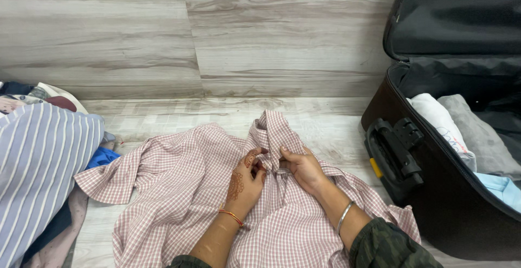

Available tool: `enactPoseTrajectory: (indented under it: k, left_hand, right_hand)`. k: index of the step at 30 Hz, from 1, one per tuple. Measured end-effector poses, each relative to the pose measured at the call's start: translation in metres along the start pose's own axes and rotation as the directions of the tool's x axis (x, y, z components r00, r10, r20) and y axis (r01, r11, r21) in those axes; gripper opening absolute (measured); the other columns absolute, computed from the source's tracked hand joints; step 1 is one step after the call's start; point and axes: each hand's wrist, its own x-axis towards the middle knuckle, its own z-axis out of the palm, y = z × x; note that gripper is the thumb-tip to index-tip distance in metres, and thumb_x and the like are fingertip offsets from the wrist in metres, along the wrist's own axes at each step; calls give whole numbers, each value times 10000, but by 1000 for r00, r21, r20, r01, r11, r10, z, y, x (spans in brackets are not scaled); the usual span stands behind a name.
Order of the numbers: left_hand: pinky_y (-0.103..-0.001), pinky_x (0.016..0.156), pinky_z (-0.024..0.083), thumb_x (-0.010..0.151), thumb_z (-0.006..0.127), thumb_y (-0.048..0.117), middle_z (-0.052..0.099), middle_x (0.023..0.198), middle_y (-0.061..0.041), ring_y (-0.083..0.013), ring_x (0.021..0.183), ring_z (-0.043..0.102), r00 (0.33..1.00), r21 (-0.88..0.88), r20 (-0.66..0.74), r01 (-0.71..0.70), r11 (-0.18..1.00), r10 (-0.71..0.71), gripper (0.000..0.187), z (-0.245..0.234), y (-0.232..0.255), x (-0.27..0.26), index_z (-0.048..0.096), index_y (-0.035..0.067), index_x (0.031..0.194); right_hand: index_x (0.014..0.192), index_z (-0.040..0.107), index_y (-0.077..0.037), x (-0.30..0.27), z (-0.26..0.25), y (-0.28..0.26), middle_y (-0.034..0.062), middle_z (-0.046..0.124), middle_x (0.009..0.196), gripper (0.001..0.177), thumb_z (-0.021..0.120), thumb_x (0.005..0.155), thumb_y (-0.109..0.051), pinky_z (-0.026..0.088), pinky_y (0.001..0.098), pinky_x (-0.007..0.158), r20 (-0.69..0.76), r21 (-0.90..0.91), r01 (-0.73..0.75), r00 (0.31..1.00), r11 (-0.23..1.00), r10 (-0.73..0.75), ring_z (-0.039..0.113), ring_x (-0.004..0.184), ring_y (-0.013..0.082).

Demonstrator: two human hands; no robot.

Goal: The person folds a light blue t-shirt and a grey sweatshirt on the floor, placing them into an open suitcase. They then pick up a checkered shirt, button it, and begin folding it.

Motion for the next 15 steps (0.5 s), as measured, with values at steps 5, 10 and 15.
enactPoseTrajectory:
  k: [5, 10, 15]
  left_hand:
    - [-361, 882, 567, 883, 671, 79, 663, 1139, -120, -256, 991, 689, 1000, 132, 23, -14, 991, 11, 451, 0, -5, -1, 629, 159, 1325]
    - [-418, 931, 524, 908, 602, 89, 625, 1072, -164, -319, 1016, 637, 992, 298, 78, -116, 947, 97, 530, 0, -7, -2, 583, 185, 1429]
    - [-417, 938, 519, 908, 608, 93, 633, 1070, -167, -318, 1025, 638, 989, 316, 99, -132, 940, 106, 491, 0, -8, -2, 598, 137, 1397]
  right_hand:
    - [1278, 578, 96, -2, 0, -9, 176, 659, 1258, 369, 511, 1017, -157, 467, 442, 1090, 34, 146, 9, 999, 989, -14, 617, 1166, 265]
    - [1393, 478, 90, -1, 3, -6, 186, 582, 1431, 483, 456, 1019, -216, 417, 411, 1170, -3, 71, 11, 1000, 997, -11, 546, 1352, 270]
    - [1500, 350, 93, -7, 5, -7, 148, 472, 1522, 647, 493, 1079, -377, 366, 419, 1169, 20, -86, -47, 999, 995, 49, 466, 1384, 217]
